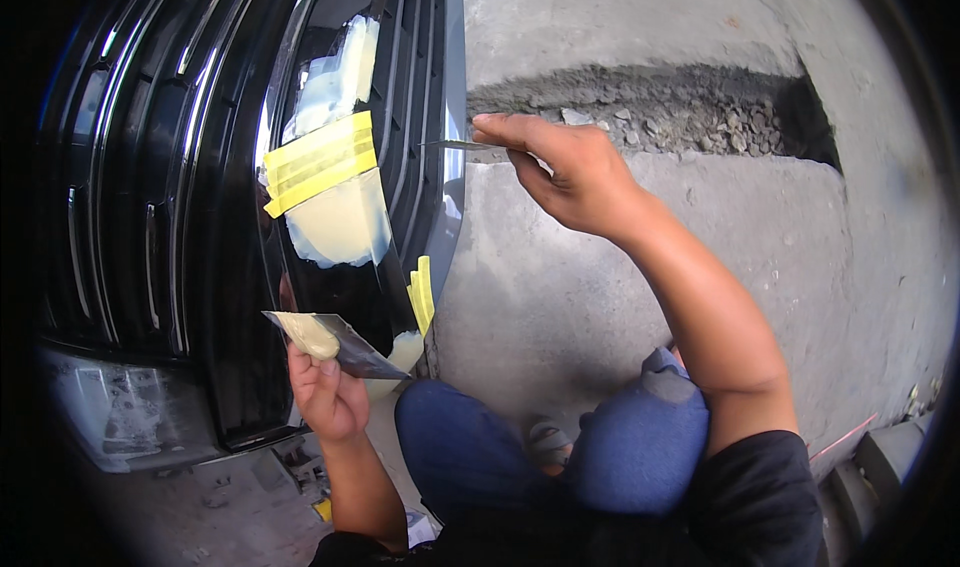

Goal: The person applies a beige body filler to a black car's front bumper and side panel using two metal spreaders. They repeatedly transfer filler between the spreaders and smooth it over taped-off areas on the bumper and wheel arch.

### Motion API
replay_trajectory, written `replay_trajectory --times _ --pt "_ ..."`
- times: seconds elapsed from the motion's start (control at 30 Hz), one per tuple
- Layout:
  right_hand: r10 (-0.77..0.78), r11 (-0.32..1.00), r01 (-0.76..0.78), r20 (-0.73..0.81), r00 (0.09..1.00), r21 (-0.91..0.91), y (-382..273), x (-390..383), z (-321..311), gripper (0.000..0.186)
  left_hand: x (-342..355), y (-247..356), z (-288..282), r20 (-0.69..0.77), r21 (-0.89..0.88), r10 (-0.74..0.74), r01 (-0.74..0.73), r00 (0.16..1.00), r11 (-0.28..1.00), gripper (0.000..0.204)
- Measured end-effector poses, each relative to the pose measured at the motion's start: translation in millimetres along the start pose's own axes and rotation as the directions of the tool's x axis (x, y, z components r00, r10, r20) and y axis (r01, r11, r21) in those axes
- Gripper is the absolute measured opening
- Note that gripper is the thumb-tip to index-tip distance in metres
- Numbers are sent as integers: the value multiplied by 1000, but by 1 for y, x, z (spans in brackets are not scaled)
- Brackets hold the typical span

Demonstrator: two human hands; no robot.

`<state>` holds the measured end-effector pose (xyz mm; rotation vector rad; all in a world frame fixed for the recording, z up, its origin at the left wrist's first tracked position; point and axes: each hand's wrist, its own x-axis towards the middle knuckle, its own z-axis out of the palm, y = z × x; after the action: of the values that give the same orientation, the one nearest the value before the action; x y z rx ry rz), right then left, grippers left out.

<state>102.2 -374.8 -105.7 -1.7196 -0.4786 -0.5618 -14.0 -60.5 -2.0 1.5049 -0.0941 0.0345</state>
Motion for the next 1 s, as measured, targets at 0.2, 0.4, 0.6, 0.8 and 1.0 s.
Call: replay_trajectory --times 0.2,0.4,0.6,0.8,1.0 --pt "180 966 -163 -65 982 202 -33 -32 -7 55 -2 12 38 -117 -60 69 -77 991 995 49" --pt "-248 927 251 -46 968 278 -72 -41 -6 59 -1 0 110 -239 -66 78 -96 968 993 46" --pt "-276 961 274 160 948 36 -43 -53 -7 49 4 14 112 -218 50 217 -212 951 976 43" --pt "44 987 -5 -241 969 160 -15 -26 45 56 -1 21 98 -121 9 283 -284 952 959 46" --pt "-30 998 44 -265 964 49 -21 -9 62 54 -12 22 87 -325 137 265 -232 908 963 46"
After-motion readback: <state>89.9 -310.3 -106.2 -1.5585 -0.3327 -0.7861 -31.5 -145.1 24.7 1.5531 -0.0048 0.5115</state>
